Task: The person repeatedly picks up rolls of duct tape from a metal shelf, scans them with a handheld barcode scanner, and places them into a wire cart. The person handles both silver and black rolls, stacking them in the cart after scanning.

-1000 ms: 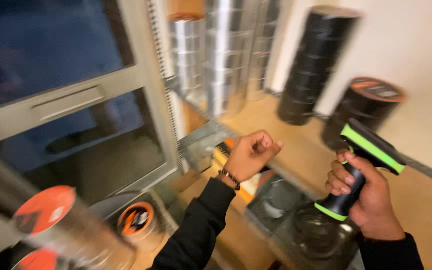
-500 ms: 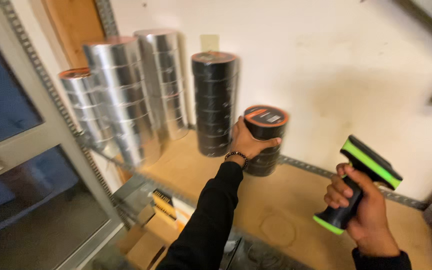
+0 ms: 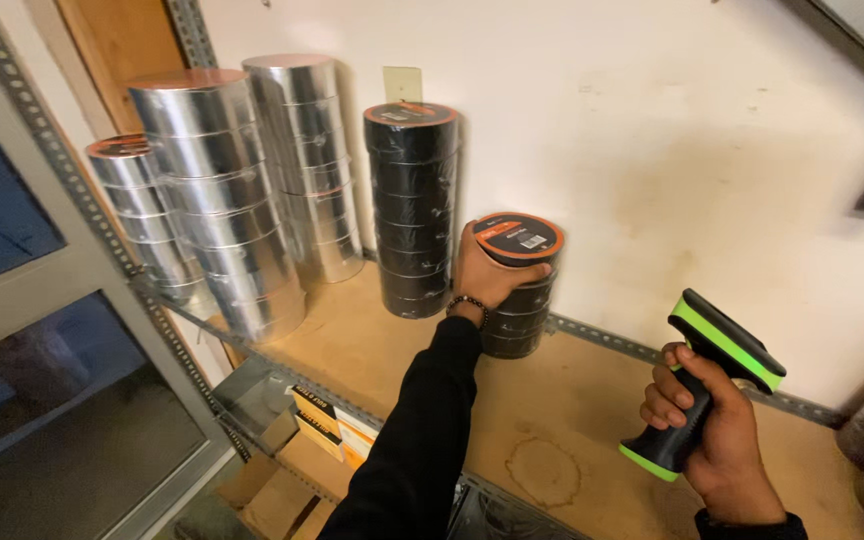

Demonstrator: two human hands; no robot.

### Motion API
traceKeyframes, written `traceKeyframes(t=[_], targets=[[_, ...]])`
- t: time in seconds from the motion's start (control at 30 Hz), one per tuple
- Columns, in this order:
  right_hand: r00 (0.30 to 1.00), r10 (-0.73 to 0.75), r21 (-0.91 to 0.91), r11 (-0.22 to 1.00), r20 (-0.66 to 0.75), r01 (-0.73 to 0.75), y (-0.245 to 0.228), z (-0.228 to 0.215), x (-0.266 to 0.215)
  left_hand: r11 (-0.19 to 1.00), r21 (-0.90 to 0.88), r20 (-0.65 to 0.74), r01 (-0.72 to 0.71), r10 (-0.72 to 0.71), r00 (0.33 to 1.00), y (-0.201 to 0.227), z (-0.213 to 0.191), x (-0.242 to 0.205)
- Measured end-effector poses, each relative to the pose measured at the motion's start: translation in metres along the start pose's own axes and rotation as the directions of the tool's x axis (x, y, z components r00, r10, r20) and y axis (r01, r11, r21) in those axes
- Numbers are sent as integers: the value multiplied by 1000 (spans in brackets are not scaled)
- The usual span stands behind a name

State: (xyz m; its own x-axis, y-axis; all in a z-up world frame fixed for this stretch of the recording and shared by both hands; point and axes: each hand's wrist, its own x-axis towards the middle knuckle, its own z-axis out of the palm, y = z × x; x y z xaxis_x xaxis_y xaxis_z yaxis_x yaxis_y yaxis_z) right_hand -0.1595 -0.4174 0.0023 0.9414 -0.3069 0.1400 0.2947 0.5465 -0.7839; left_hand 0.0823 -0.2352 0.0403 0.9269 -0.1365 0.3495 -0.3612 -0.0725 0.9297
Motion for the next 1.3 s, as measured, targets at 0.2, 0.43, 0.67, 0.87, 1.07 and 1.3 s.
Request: traceKeyframes(t=[0.2, 0.43, 0.67, 0.87, 1.07, 1.3], targets=[[995, 33, 45, 998, 94, -37, 9, 9, -2, 951, -73, -15, -300, 299, 954, 23, -39, -37], [970, 101, 93, 988, 222, -124, 41, 44, -2, 875, 124, 72, -469, 463, 883, -21, -122, -84], [822, 375, -27, 915, 427, -403, 111, 95, 1, 859, 367, -11, -357, 388, 922, -59, -241, -190], [676, 603, -442, 789, 423, -427, 196, 168, -19, 870, 489, -226, -65, 199, 954, -115, -338, -288], [511, 800, -831, 492, 315, -258, 260, 231, -52, 895, 445, -388, 43, 150, 909, -123, -397, -365], [429, 866, -910, 366, 258, -192, 264, 284, -73, 880, 432, -443, 197, 17, 896, -106, -426, -397]])
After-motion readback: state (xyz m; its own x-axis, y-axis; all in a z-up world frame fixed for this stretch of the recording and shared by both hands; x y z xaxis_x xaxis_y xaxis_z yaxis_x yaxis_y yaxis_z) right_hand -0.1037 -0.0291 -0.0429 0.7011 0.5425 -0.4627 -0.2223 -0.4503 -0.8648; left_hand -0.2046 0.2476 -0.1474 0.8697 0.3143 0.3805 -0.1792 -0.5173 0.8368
